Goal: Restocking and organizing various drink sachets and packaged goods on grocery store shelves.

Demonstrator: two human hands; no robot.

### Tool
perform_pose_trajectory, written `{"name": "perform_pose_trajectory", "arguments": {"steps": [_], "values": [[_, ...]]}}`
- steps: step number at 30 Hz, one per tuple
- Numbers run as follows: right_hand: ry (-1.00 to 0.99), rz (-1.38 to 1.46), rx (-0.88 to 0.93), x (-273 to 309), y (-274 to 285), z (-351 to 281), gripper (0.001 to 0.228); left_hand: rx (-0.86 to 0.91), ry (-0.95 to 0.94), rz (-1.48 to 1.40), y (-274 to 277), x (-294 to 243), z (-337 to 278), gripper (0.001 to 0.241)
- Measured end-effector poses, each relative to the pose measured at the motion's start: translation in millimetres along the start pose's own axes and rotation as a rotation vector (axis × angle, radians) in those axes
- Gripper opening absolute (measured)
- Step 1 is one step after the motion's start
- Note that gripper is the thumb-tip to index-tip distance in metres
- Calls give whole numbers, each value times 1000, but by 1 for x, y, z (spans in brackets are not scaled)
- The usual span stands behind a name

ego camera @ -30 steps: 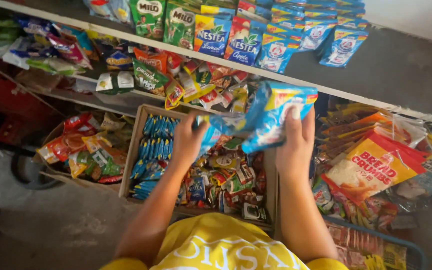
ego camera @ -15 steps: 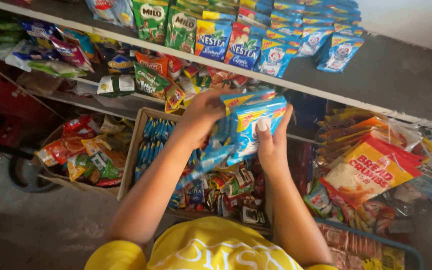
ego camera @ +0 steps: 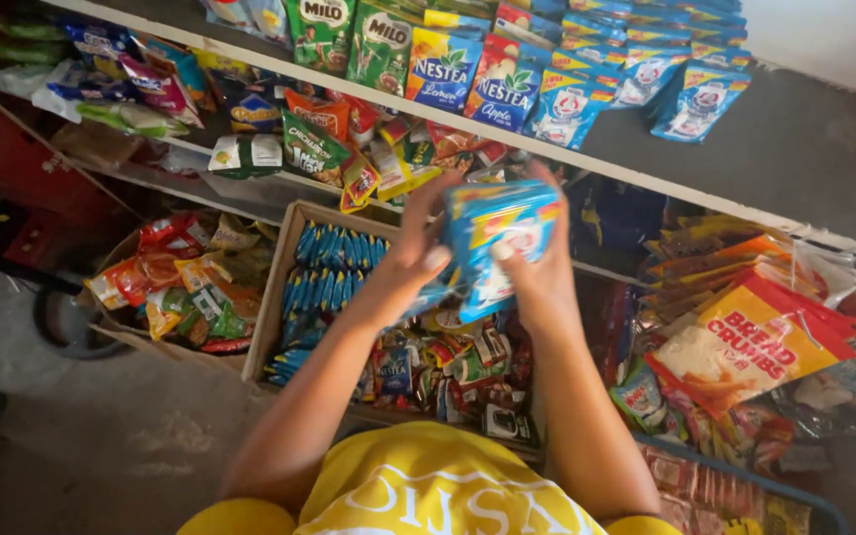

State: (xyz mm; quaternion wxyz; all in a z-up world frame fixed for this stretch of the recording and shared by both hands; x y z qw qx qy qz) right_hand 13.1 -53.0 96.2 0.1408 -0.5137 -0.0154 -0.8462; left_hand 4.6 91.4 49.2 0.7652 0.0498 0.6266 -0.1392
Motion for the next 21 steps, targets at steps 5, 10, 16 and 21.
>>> {"name": "perform_pose_trajectory", "arguments": {"steps": [5, 10, 16, 21], "values": [[102, 118, -98, 42, 28, 14, 114, -64, -119, 463, 16, 40, -31, 107], [58, 223, -113, 40, 39, -5, 93, -410, 665, 271, 43, 101, -39, 50], [-45, 385, 10, 18, 32, -16, 84, -262, 330, 46, 73, 98, 4, 39], [-94, 245, 35, 13, 17, -24, 89, -175, 266, -274, 32, 10, 16, 35]]}}
Point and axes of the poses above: each hand's wrist, its own z-axis towards the middle knuckle, its own y-axis out of the back of the hand, x = y × z, the point moved 10 cm from there along z, towards the middle knuckle, and after that the axes turned 10 degrees about y, right-handed, at the moved point
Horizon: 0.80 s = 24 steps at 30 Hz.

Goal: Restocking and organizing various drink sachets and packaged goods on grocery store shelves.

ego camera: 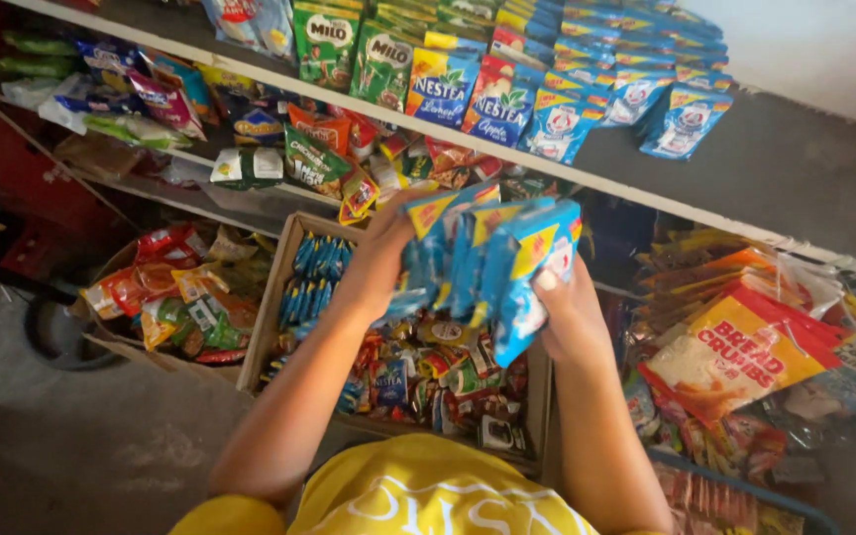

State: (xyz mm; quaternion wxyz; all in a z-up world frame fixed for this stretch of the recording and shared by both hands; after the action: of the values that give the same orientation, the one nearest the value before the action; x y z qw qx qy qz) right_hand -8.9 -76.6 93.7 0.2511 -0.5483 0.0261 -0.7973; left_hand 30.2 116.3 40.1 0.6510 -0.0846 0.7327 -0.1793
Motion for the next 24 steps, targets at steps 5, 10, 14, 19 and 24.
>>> {"name": "perform_pose_trajectory", "arguments": {"steps": [5, 10, 14, 19, 24], "values": [[36, -87, -39, 9, 6, -1, 100, 59, -146, -9, -28, -22, 8, 34], [45, -133, 79, -8, 17, -2, 111, 95, -178, 163, -41, 2, 25, 38], [2, -47, -24, -12, 23, -1, 110, 229, 133, -217, -51, 16, 15, 49], [110, -16, 11, 22, 27, 2, 92, 193, -107, 13, -14, 20, -19, 89], [192, 78, -184, 46, 52, -8, 79, 139, -255, 491, 4, 113, -15, 78]]}}
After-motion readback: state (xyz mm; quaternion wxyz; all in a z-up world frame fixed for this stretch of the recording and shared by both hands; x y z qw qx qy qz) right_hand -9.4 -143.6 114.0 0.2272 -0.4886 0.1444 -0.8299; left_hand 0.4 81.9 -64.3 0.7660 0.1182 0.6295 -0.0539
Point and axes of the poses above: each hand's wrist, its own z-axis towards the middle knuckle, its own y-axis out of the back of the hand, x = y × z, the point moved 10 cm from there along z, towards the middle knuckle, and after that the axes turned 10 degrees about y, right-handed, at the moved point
